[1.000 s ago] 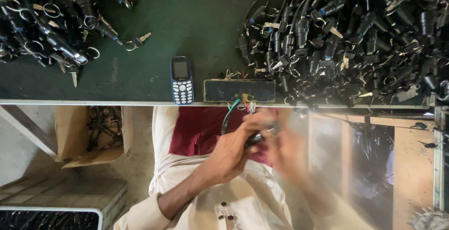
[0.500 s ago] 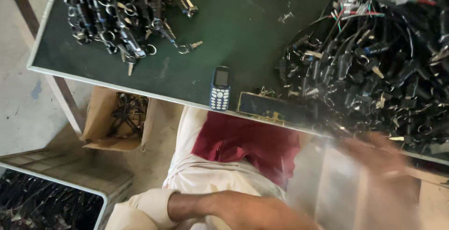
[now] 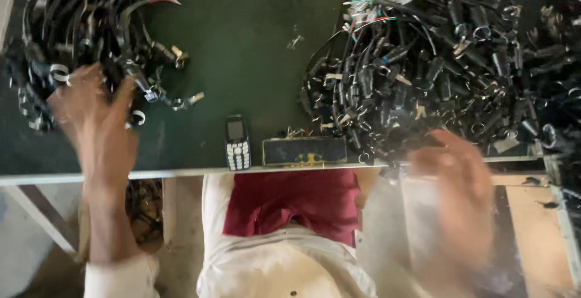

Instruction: The person sits at a factory workbench and assembles wire harness connectors. They pick up black cable assemblies, align the colored wires and white connector housings, press the connectors together, and place finished harnesses onto the table with the growing pile of completed units.

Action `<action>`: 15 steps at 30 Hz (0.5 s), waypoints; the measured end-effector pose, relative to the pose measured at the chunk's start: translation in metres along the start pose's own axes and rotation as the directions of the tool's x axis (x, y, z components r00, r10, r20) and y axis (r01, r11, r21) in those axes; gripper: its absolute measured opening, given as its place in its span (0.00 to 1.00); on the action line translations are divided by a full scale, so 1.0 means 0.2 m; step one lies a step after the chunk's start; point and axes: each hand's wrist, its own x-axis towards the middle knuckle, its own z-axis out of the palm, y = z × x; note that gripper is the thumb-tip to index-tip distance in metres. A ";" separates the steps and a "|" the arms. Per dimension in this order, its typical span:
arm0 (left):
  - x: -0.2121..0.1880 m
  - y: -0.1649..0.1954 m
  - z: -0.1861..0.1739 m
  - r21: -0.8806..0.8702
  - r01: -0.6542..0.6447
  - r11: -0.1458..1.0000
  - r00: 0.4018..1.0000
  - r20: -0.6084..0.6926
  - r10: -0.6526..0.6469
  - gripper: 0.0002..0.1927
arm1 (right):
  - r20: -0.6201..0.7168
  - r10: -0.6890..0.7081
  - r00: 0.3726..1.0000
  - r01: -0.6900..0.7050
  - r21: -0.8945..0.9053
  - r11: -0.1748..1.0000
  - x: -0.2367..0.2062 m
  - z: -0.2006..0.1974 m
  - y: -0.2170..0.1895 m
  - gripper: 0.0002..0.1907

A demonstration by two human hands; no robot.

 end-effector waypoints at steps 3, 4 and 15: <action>-0.20 0.01 0.12 -0.222 0.167 0.961 0.986 0.055 -0.158 0.30 | -0.042 -0.117 0.992 0.117 -0.010 0.993 0.23 -0.12 0.17 0.17; -0.24 0.06 0.16 -0.367 0.223 0.903 0.975 0.098 -0.201 0.30 | -0.016 -0.207 0.978 0.208 0.022 0.978 0.37 -0.14 0.22 0.14; -0.44 0.77 0.17 -0.911 0.095 0.402 0.926 0.229 0.300 0.20 | 0.249 -0.732 0.634 0.505 -0.851 0.147 1.80 -0.14 0.44 0.14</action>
